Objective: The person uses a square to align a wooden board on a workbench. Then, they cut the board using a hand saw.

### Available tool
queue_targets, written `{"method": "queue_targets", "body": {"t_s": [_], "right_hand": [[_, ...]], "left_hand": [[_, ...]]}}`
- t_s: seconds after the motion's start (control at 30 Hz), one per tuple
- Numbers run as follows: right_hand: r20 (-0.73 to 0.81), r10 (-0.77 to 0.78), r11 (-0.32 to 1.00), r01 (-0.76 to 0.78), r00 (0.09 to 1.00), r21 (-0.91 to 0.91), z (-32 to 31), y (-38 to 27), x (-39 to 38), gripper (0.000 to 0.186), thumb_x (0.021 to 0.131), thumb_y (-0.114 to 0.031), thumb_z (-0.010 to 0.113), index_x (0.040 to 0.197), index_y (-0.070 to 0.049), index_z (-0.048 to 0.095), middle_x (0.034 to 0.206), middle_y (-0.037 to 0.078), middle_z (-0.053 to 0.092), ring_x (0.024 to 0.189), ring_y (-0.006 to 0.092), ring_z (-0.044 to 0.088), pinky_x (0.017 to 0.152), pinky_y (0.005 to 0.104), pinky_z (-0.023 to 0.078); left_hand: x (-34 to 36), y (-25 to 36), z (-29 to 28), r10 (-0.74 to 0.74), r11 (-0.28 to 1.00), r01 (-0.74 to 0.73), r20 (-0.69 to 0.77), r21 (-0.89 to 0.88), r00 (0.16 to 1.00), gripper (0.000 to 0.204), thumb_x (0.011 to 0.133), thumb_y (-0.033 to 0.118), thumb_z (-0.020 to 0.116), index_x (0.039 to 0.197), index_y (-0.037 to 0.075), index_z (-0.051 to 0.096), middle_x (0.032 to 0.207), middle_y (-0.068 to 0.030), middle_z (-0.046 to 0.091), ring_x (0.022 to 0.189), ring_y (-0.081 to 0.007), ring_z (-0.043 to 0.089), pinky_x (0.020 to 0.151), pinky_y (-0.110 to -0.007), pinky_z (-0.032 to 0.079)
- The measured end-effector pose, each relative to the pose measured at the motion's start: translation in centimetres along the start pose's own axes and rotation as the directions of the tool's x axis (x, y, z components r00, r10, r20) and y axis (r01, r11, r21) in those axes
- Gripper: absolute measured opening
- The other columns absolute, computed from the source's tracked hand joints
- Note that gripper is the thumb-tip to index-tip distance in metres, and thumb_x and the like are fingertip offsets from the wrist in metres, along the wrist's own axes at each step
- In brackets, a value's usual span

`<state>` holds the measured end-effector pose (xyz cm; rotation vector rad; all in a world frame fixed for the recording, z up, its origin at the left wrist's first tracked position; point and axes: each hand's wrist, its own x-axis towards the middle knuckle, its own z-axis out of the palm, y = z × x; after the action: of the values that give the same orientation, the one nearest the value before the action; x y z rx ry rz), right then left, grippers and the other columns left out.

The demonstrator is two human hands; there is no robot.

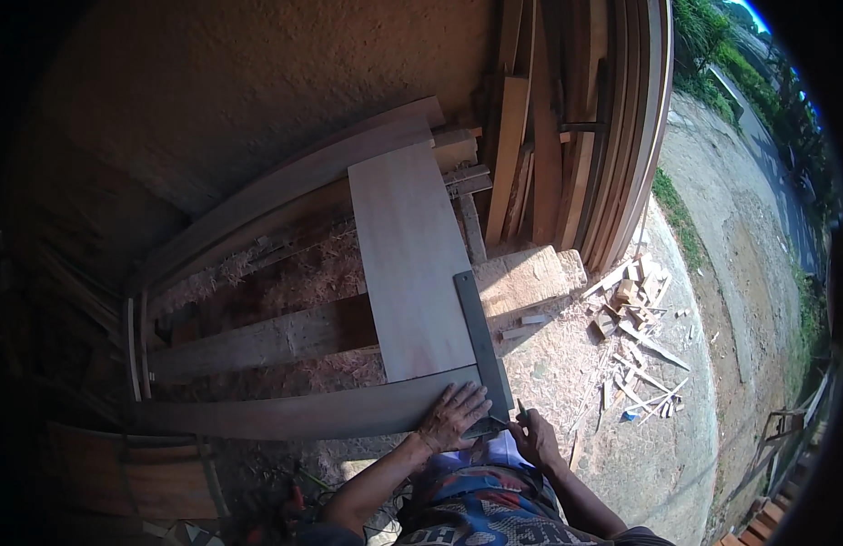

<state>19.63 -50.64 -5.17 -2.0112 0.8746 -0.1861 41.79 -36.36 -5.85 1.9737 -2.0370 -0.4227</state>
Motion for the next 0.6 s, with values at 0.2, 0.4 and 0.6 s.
{"method": "queue_targets", "body": {"t_s": [0.2,0.4,0.6], "right_hand": [[0.339,0.077,0.902,-0.21,0.938,0.377,1.0,-3.4,2.2,0.033,0.1,-0.028,0.069,0.117,0.0,0.063,0.096,0.007,0.069,0.085,0.0137,0.062,0.073,0.0336,0.052],[0.466,-0.16,0.699,-0.234,0.87,0.676,3.2,-10.3,2.3,0.031,0.104,-0.023,0.066,0.13,-0.008,0.059,0.085,-0.001,0.061,0.073,0.0075,0.056,0.064,0.0248,0.046],[0.523,-0.308,0.684,-0.197,0.795,0.702,11.7,-17.3,9.8,0.024,0.105,-0.022,0.062,0.126,-0.011,0.059,0.074,-0.001,0.059,0.048,0.0041,0.044,0.039,0.0216,0.03]], "left_hand": [[-3.8,3.7,1.8,-0.213,0.977,0.211,-0.266,-0.039,0.94,0.068,0.083,0.035,0.076,0.14,0.0,0.059,0.146,-0.0197,0.058,0.138,-0.034,0.054,0.114,-0.044,0.043],[-8.1,8.6,-1.4,-0.608,0.793,0.525,-0.445,-0.309,0.657,0.06,0.088,0.024,0.076,0.139,0.0,0.057,0.121,-0.019,0.07,0.102,-0.0353,0.07,0.088,-0.044,0.054],[-13.5,9.8,-4.4,-0.735,0.588,0.646,-0.655,-0.487,0.176,0.072,0.092,0.023,0.077,0.151,-0.001,0.044,0.145,-0.0274,0.054,0.131,-0.0427,0.056,0.108,-0.047,0.047]]}}
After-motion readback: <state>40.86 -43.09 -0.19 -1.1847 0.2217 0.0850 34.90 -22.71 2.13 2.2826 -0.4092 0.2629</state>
